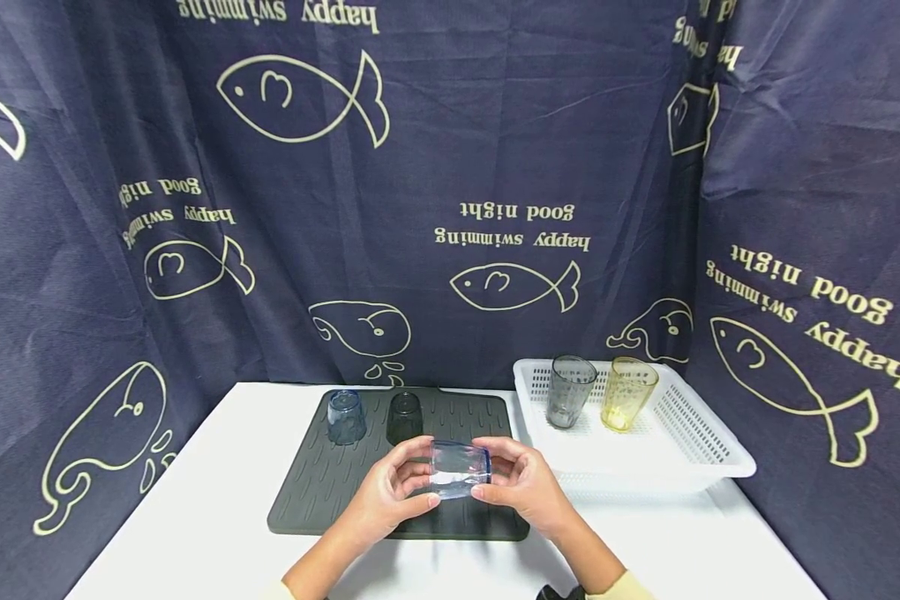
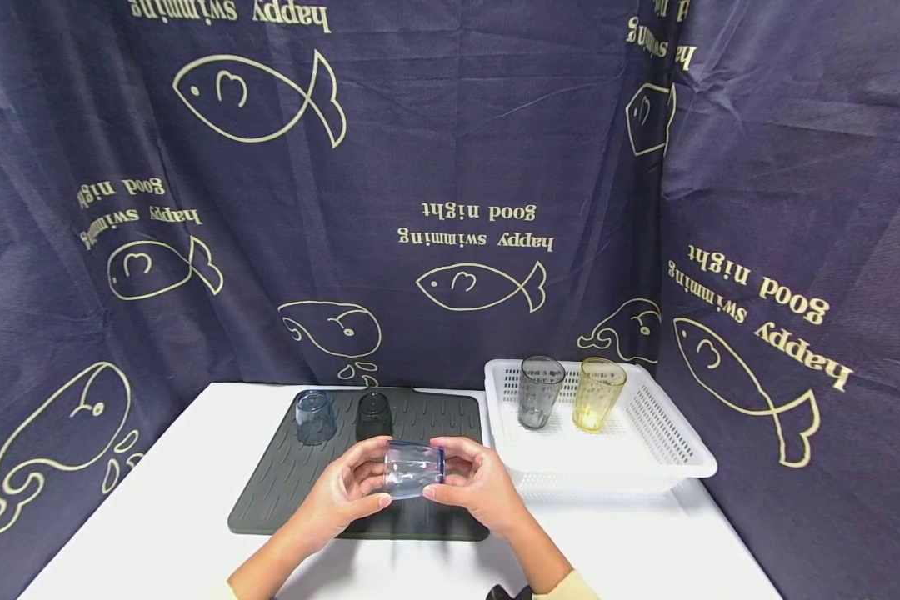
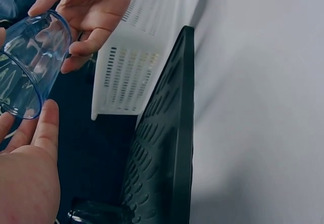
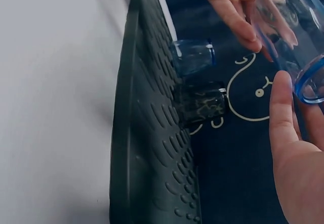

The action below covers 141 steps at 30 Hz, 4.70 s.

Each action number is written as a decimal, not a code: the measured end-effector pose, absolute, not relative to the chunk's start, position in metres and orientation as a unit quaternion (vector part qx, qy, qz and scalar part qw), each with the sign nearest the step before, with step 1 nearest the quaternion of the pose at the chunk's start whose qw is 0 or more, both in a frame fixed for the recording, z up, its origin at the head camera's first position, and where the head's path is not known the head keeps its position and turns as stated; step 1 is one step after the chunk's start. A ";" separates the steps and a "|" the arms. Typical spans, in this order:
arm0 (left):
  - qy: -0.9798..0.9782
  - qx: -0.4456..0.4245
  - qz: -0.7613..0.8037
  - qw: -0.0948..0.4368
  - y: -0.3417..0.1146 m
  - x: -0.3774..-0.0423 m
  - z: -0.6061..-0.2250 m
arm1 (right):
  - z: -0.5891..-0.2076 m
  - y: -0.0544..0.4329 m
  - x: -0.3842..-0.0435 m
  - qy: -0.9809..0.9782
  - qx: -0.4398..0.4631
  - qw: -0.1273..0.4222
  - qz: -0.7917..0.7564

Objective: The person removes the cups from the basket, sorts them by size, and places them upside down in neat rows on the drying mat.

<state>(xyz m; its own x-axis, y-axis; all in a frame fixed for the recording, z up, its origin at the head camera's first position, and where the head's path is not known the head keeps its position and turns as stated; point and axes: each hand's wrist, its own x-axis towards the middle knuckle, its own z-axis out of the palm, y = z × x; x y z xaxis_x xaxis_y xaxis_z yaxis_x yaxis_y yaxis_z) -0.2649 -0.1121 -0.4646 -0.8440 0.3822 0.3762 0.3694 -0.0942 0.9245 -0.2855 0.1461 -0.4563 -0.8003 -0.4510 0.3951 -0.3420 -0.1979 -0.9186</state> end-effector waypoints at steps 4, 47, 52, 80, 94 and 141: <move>0.692 0.264 0.672 -0.005 -0.118 -0.264 -0.466 | -0.458 0.142 -0.286 0.636 -0.283 0.035 -0.717; 0.950 0.095 0.293 -0.055 -0.259 -0.250 -0.492 | -0.482 0.106 -0.357 0.738 -0.037 -0.145 -0.658; 0.965 0.068 0.253 -0.025 -0.269 -0.251 -0.494 | -0.486 0.106 -0.367 0.758 -0.025 -0.156 -0.633; 0.978 0.055 0.202 0.007 -0.276 -0.260 -0.498 | -0.484 0.105 -0.393 0.833 -0.038 -0.190 -0.518; 0.979 0.049 0.197 0.007 -0.278 -0.259 -0.498 | -0.485 0.099 -0.402 0.833 -0.032 -0.200 -0.515; 0.985 0.037 0.163 0.032 -0.281 -0.265 -0.498 | -0.493 0.092 -0.410 0.828 -0.043 -0.202 -0.521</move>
<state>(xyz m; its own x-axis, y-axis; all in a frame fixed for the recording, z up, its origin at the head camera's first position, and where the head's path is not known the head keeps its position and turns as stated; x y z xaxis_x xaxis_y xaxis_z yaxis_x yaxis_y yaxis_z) -0.2650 -0.2810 -0.4983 -0.9952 0.0840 -0.0510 0.0630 0.9439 0.3241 -0.4096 0.0918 -0.4927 -0.9147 0.1401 0.3791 -0.2810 0.4538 -0.8457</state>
